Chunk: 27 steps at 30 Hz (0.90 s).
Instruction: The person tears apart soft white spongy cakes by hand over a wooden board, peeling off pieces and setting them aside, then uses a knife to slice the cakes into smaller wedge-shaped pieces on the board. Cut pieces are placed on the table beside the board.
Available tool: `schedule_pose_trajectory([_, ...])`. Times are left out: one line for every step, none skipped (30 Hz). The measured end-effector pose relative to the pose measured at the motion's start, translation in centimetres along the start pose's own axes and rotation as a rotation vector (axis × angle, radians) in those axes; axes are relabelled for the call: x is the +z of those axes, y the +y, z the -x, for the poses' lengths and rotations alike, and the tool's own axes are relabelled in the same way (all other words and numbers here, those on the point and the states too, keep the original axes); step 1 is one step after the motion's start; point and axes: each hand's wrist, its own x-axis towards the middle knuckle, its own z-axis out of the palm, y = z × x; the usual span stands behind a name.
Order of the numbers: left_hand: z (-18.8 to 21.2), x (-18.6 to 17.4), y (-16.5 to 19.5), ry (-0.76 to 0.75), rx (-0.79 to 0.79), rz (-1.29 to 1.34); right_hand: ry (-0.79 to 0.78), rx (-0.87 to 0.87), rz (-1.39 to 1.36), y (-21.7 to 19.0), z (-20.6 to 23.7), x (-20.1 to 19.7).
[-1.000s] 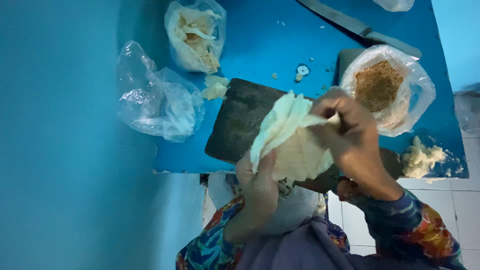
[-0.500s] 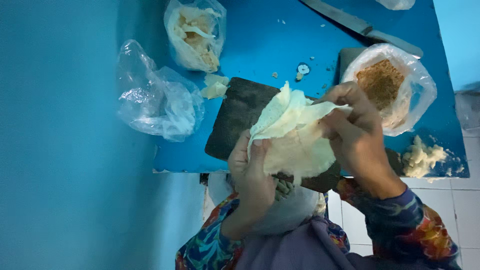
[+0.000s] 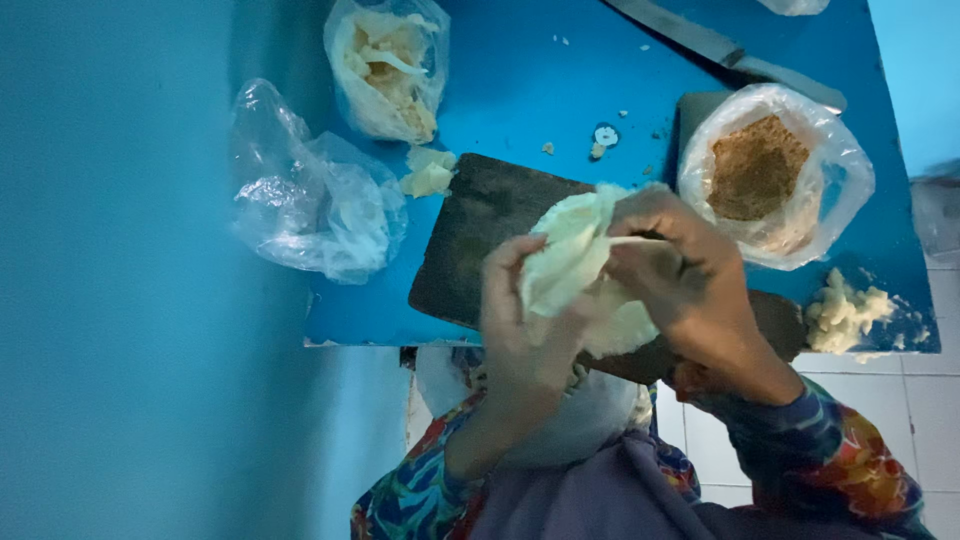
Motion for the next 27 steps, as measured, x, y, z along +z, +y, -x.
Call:
schedule_pose_trajectory([-0.1, 0.1, -0.1, 0.014, -0.078, 0.036, -0.028, -0.051, 0.019, 0.1, 0.0, 0.0])
schedule_pose_trajectory([-0.1, 0.3, -0.2, 0.029, -0.157, 0.072, -0.04, -0.095, 0.092, 0.1, 0.1, 0.0])
schedule_pose_trajectory([-0.2, 0.3, -0.5, 0.041, -0.231, 0.108, -0.05, -0.142, 0.165, 0.1, 0.1, 0.1])
schedule_pose_trajectory([-0.3, 0.3, -0.9, 0.079, -0.227, 0.189, -0.058, -0.189, 0.239, 0.1, 0.0, 0.1])
schedule_pose_trajectory([-0.3, 0.3, -1.2, 0.117, -0.226, 0.27, -0.04, -0.149, 0.213, 0.1, 0.0, 0.1])
schedule_pose_trajectory([-0.2, 0.2, -1.6, 0.157, -0.225, 0.35, -0.025, -0.11, 0.186, 0.1, 0.0, 0.1])
schedule_pose_trajectory([0.0, 0.2, -1.9, 0.175, -0.213, 0.342, -0.012, -0.072, 0.16, 0.0, -0.1, 0.0])
schedule_pose_trajectory([0.2, 0.1, -2.1, 0.195, -0.203, 0.333, 0.018, -0.019, 0.128, -0.1, -0.1, 0.0])
schedule_pose_trajectory([0.4, 0.1, -2.2, 0.214, -0.194, 0.325, 0.049, 0.034, 0.097, -0.3, -0.1, 0.0])
schedule_pose_trajectory([0.5, 0.0, -2.4, 0.206, -0.187, 0.278, 0.082, 0.086, 0.066, -0.5, -0.1, 0.1])
schedule_pose_trajectory([0.6, 0.0, -2.4, 0.195, -0.18, 0.233, 0.034, 0.069, 0.035, -0.6, -0.2, 0.1])
schedule_pose_trajectory([0.6, 0.1, -2.5, 0.185, -0.175, 0.187, -0.014, 0.053, 0.003, -0.7, -0.2, 0.1])
schedule_pose_trajectory([0.7, 0.2, -2.4, 0.192, -0.167, 0.197, -0.063, 0.038, -0.028, -0.8, -0.3, 0.2])
schedule_pose_trajectory([0.7, 0.3, -2.4, 0.202, -0.16, 0.206, -0.053, 0.017, 0.096, -0.8, -0.3, 0.2])
schedule_pose_trajectory([0.7, 0.4, -2.3, 0.211, -0.152, 0.215, -0.043, -0.004, 0.22, -0.8, -0.3, 0.3])
schedule_pose_trajectory([0.8, 0.5, -2.2, 0.202, -0.148, 0.228, -0.031, -0.025, 0.344, -0.7, -0.4, 0.4])
schedule_pose_trajectory([0.8, 0.5, -2.2, 0.193, -0.142, 0.242, -0.023, 0.04, 0.28, -0.7, -0.3, 0.4])
schedule_pose_trajectory([0.9, 0.5, -2.1, 0.185, -0.135, 0.256, -0.016, 0.104, 0.217, -0.6, -0.2, 0.3])
schedule_pose_trajectory([0.9, 0.5, -2.2, 0.184, -0.142, 0.257, -0.012, 0.169, 0.153, -0.6, -0.2, 0.2])
schedule_pose_trajectory([0.9, 0.5, -2.2, 0.181, -0.149, 0.259, -0.01, 0.192, 0.122, -0.5, -0.1, 0.1])
schedule_pose_trajectory([0.9, 0.4, -2.2, 0.177, -0.156, 0.261, -0.006, 0.215, 0.09, -0.5, 0.0, -0.1])
schedule_pose_trajectory([0.9, 0.3, -2.3, 0.174, -0.149, 0.239, 0.0, 0.238, 0.059, -0.5, 0.1, -0.3])
schedule_pose_trajectory([1.0, 0.3, -2.3, 0.171, -0.145, 0.216, -0.005, 0.215, 0.069, -0.6, 0.1, -0.5])
schedule_pose_trajectory([1.0, 0.2, -2.3, 0.168, -0.141, 0.192, -0.01, 0.193, 0.079, -0.6, 0.0, -0.6])
schedule_pose_trajectory([1.1, 0.2, -2.3, 0.18, -0.149, 0.224, -0.015, 0.167, 0.089, -0.7, 0.0, -0.7])
schedule_pose_trajectory([1.1, 0.3, -2.2, 0.192, -0.157, 0.256, -0.045, 0.197, 0.082, -0.8, 0.0, -0.7])
schedule_pose_trajectory([1.2, 0.3, -2.1, 0.206, -0.168, 0.287, -0.075, 0.229, 0.074, -0.9, 0.0, -0.6])
